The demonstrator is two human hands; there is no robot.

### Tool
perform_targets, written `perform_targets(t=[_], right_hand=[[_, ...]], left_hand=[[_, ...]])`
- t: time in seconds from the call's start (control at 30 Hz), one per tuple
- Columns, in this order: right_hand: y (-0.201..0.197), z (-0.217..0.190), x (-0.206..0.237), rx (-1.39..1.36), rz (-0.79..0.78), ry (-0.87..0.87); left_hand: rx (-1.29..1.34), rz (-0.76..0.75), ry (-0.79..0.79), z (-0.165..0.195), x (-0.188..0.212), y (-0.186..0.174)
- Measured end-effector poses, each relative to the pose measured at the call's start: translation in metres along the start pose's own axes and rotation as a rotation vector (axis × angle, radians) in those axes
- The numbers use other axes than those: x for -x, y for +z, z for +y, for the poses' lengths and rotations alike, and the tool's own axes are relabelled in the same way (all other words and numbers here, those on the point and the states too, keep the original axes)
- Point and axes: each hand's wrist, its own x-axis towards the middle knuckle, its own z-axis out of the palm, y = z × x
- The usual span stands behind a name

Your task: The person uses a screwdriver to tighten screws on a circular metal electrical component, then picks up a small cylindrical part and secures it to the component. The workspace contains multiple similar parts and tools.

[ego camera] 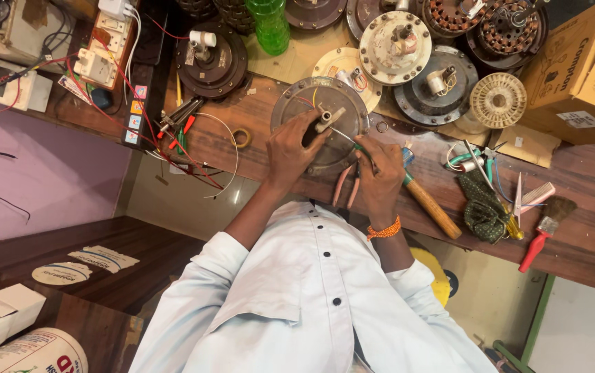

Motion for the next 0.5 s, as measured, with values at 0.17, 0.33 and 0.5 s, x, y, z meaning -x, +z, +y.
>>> perform_targets(t=[0.17, 0.33, 0.5], right_hand=[[-0.003, 0.002, -0.007, 0.018, -0.176, 0.206], [-0.011, 0.005, -0.011, -0.059, -0.216, -0.008], [-0.008, 0.003, -0.015, -0.072, -0.284, 0.217]], left_hand=[[-0.014, -0.006, -0.001, -0.001, 0.003, 0.001], [0.008, 0.005, 0.008, -0.001, 0.004, 0.002], [-0.011, 0.004, 0.01, -0.001, 0.003, 0.001]])
